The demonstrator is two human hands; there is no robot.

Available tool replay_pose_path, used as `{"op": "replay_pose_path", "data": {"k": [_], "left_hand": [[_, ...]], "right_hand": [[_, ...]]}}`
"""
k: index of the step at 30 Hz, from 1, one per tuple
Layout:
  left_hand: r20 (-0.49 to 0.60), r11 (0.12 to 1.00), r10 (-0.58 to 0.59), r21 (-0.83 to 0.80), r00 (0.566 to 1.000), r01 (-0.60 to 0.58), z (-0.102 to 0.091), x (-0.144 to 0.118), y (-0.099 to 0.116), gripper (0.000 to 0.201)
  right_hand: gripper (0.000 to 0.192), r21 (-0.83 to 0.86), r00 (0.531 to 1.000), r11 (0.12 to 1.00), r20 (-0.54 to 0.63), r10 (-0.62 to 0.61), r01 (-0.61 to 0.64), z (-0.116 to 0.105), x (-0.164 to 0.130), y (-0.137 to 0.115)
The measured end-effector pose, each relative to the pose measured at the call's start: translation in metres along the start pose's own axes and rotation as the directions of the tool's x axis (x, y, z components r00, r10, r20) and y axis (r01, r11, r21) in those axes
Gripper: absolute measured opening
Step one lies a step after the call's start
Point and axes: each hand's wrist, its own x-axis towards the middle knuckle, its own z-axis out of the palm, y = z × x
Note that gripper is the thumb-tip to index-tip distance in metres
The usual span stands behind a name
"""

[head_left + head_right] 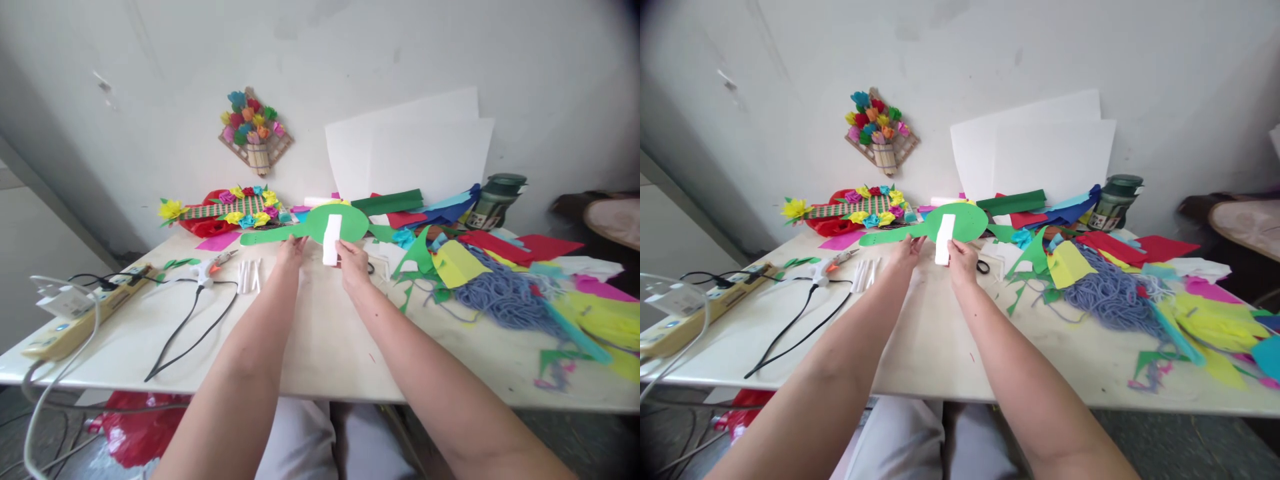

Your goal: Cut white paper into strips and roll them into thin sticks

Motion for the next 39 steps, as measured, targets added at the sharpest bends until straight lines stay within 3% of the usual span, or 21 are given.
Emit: {"op": "replay_pose_path", "data": {"k": [7,11,16,18,20,24,27,30,33,36,37,39], "left_hand": [[0.067,0.992,-0.046,0.124,0.997,0.037,0.008,0.018,-0.006,0.021],[-0.023,0.948,-0.12,0.296,0.993,0.121,0.014,0.027,-0.005,0.025],[-0.056,0.916,-0.135,0.373,0.989,0.146,0.015,0.021,0.001,0.013],[0.003,0.9,-0.137,0.417,0.991,0.124,0.014,0.01,0.003,0.011],[0.134,0.878,-0.176,0.469,0.975,0.094,0.013,-0.004,0.005,0.012],[0.291,0.8,-0.314,0.594,0.904,0.087,0.015,-0.034,0.004,0.035],[0.389,0.782,-0.368,0.62,0.844,0.055,0.013,-0.051,-0.002,0.035],[0.451,0.823,-0.27,0.567,0.851,-0.039,0.005,-0.061,-0.009,0.024],[0.438,0.861,-0.18,0.503,0.881,-0.075,-0.004,-0.066,-0.012,0.022],[0.386,0.895,-0.084,0.435,0.919,-0.101,-0.01,-0.069,-0.01,0.025],[0.382,0.903,-0.07,0.417,0.922,-0.104,-0.012,-0.071,-0.007,0.025],[0.4,0.91,-0.073,0.401,0.914,-0.102,-0.017,-0.074,-0.002,0.025]], "right_hand": [[0.035,-0.01,1.0,1.0,-0.022,0.017,-0.017,-0.003,0.007,0.003],[0.036,-0.023,1.0,1.0,0.0,-0.009,0.009,-0.007,0.013,0.008],[0.038,-0.038,0.999,0.999,0.02,-0.033,0.034,-0.009,0.019,0.014],[0.038,-0.038,1.0,0.999,0.012,-0.027,0.028,-0.009,0.02,0.015],[0.039,-0.037,1.0,0.999,-0.005,-0.012,0.012,-0.009,0.02,0.013],[0.039,-0.028,1.0,1.0,-0.015,-0.001,0.001,-0.009,0.018,0.01],[0.04,-0.026,1.0,1.0,-0.018,0.006,-0.006,-0.008,0.017,0.01],[0.04,-0.054,1.0,0.999,0.017,0.006,-0.005,-0.006,0.015,0.013],[0.04,-0.189,0.991,0.981,0.132,-0.015,0.04,-0.006,0.01,0.011],[0.036,-0.463,0.945,0.866,0.325,-0.034,0.19,-0.011,0.007,0.0],[0.037,-0.575,0.929,0.767,0.365,-0.069,0.283,-0.014,0.007,-0.006],[0.033,-0.796,0.908,0.437,0.37,-0.198,0.42,-0.021,0.008,-0.02]]}}
